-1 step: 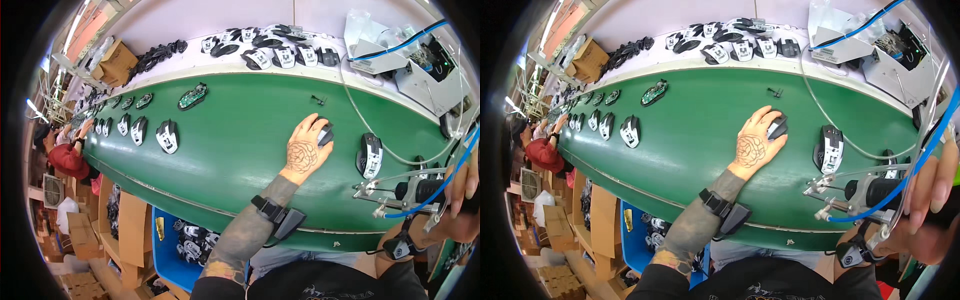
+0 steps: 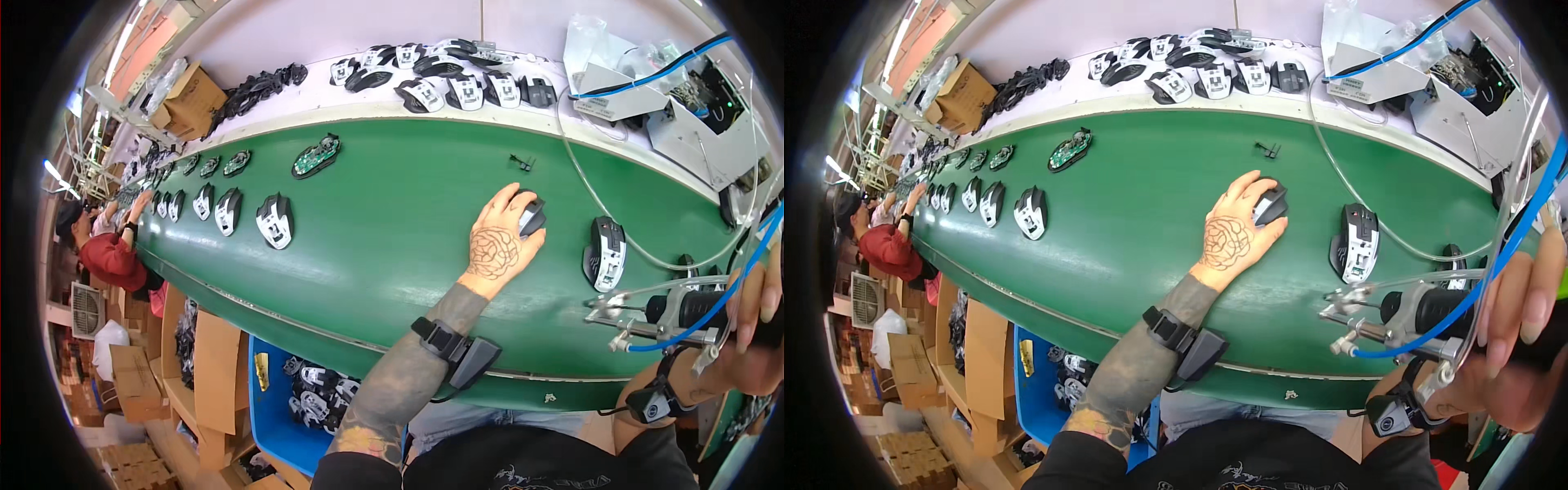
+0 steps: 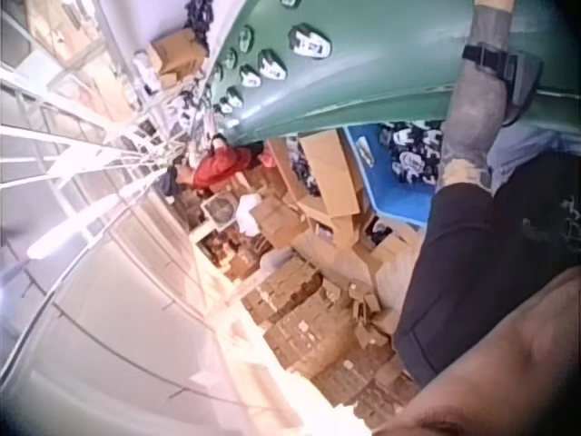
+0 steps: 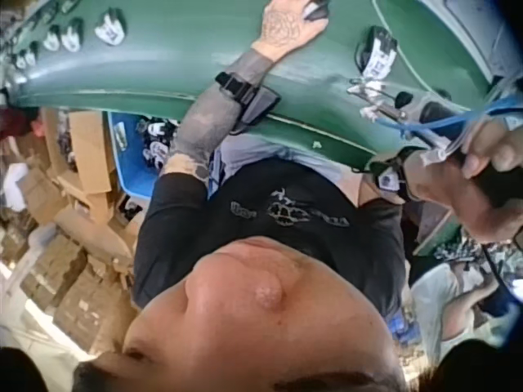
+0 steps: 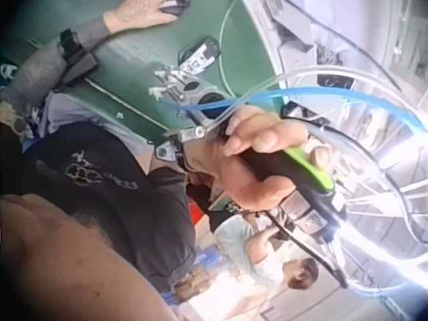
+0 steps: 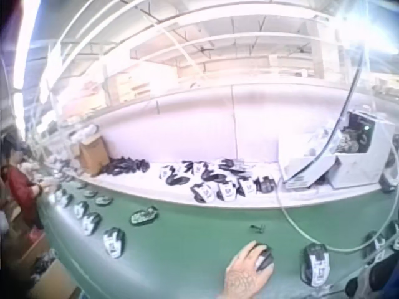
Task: Securing the bottom plate of computer mice using a pneumatic screwdriver on an assembly line.
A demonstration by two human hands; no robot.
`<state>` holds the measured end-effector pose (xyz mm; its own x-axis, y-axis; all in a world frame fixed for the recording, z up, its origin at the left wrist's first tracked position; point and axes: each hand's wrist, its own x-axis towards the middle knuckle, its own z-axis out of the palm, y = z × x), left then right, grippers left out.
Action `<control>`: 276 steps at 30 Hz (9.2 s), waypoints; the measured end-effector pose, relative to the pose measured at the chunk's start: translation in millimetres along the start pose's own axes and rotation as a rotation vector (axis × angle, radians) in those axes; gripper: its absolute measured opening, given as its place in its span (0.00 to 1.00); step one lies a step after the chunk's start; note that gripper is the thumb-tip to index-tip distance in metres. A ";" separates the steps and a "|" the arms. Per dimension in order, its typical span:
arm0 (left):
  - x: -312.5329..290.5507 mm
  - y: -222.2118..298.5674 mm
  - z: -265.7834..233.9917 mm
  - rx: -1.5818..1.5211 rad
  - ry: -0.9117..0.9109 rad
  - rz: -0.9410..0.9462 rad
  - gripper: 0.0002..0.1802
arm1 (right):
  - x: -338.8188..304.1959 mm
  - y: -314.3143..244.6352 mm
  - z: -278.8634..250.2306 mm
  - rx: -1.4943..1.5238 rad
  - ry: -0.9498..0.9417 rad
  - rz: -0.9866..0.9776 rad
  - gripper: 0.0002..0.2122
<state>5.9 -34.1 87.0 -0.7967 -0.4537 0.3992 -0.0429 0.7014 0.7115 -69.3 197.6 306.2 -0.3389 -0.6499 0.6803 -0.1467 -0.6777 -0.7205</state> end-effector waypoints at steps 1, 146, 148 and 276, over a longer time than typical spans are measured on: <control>-1.5 -0.5 -2.4 -0.003 -0.010 -0.014 0.28 | -2.0 -0.7 -3.9 0.009 -0.004 0.000 0.22; -12.3 52.8 -34.7 -1.789 -0.336 -0.562 0.39 | -5.1 11.8 21.8 -0.139 0.372 -0.367 0.20; -13.1 54.2 -35.9 -1.806 -0.348 -0.577 0.39 | -4.8 11.8 21.8 -0.140 0.349 -0.357 0.20; 136.5 -237.3 -350.5 1.089 -0.601 -0.435 0.50 | 5.5 27.4 8.0 -0.118 0.193 -0.066 0.20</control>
<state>118.6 -455.1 175.4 -0.7241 -0.6384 -0.2609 -0.5977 0.7697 -0.2245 -67.7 172.8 291.3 -0.4946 -0.5197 0.6966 -0.2787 -0.6643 -0.6935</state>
